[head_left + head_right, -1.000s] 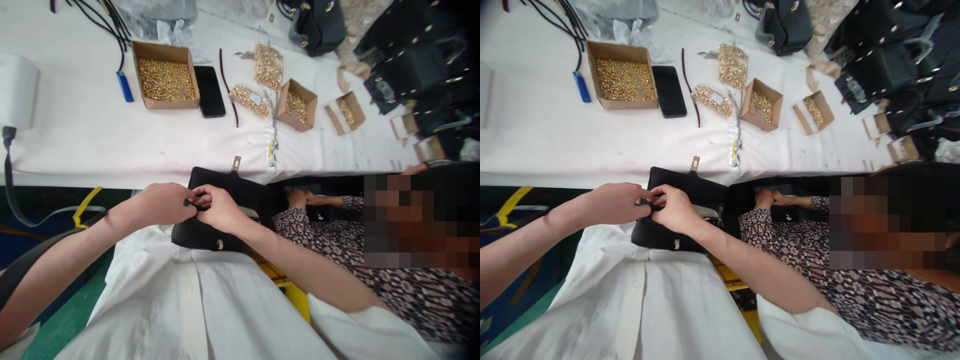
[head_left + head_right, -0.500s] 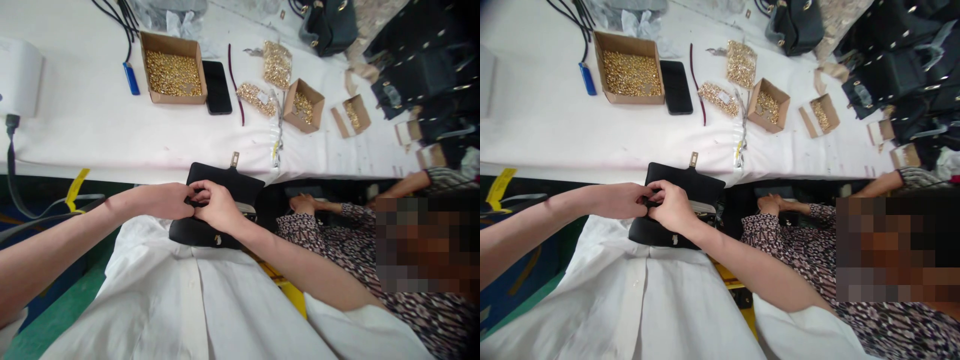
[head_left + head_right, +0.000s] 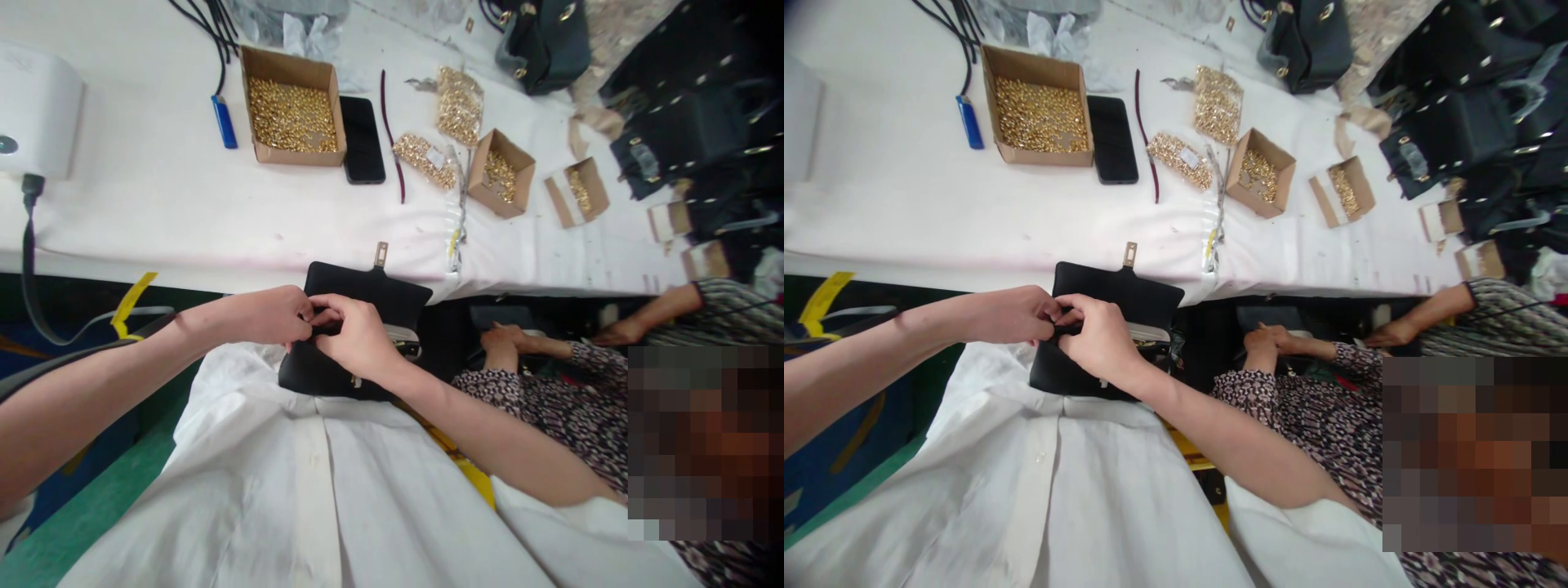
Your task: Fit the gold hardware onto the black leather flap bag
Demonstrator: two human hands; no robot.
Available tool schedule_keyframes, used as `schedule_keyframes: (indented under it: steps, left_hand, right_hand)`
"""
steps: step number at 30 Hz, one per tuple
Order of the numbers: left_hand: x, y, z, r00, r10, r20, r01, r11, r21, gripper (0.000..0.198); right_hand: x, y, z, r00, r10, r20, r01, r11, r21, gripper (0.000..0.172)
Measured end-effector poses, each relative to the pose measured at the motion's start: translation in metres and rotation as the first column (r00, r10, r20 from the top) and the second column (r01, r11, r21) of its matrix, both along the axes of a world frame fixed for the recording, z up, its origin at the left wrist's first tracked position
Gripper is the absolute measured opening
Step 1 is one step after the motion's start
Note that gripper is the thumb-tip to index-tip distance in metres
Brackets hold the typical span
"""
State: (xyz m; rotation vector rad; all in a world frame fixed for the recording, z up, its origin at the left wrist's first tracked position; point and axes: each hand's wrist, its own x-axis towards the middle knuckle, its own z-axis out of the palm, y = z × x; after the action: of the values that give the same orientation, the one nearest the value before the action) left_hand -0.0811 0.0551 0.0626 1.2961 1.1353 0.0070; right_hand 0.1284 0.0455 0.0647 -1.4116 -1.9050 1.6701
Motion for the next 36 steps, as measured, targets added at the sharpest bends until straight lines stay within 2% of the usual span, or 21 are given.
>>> schedule_keyframes:
  steps: [3,8,13,17,23,25,27,31,36]
  left_hand:
    - [0.001,0.002,0.002,1.000,0.010,0.004,-0.009,1.000,-0.026,0.008]
    - [-0.001,0.002,-0.005,0.997,0.071,0.020,-0.072,0.997,0.038,0.005]
    - [-0.005,0.001,-0.013,0.999,0.037,0.004,-0.037,0.998,0.047,0.008]
    - [-0.004,0.002,-0.014,1.000,0.014,0.006,-0.014,1.000,0.018,0.012]
    - [-0.007,0.002,-0.010,0.994,0.082,0.075,-0.078,0.995,-0.063,0.010]
    - [-0.010,0.002,-0.009,0.994,0.064,0.091,-0.055,0.993,-0.101,0.009]
    - [-0.013,0.001,-0.007,0.994,0.034,0.105,-0.020,0.991,-0.135,0.010]
    - [-0.013,0.000,-0.005,0.995,0.022,0.100,-0.006,0.988,-0.152,0.010]
    - [-0.017,-0.004,-0.012,0.997,0.015,0.072,-0.008,0.995,-0.095,0.008]
  right_hand:
    - [-0.002,0.001,0.005,0.998,0.039,0.056,-0.043,0.996,0.077,0.051]
    - [-0.005,0.003,0.006,0.995,0.069,0.070,-0.074,0.995,0.074,0.051]
    - [-0.008,0.003,0.003,0.996,0.056,0.068,-0.060,0.997,0.056,0.052]
    - [-0.006,0.004,-0.004,0.995,0.046,0.084,-0.053,0.995,0.089,0.052]
    - [-0.002,0.008,-0.009,0.983,0.062,0.171,-0.079,0.993,0.092,0.036]
    - [0.001,0.011,-0.006,0.971,0.076,0.228,-0.099,0.991,0.094,0.025]
    - [0.004,0.015,-0.004,0.968,0.129,0.215,-0.144,0.988,0.056,0.018]
    - [0.006,0.021,0.000,0.963,0.227,0.145,-0.233,0.972,0.027,0.015]
    - [-0.002,0.021,0.005,0.941,0.214,0.262,-0.248,0.963,0.104,0.013]
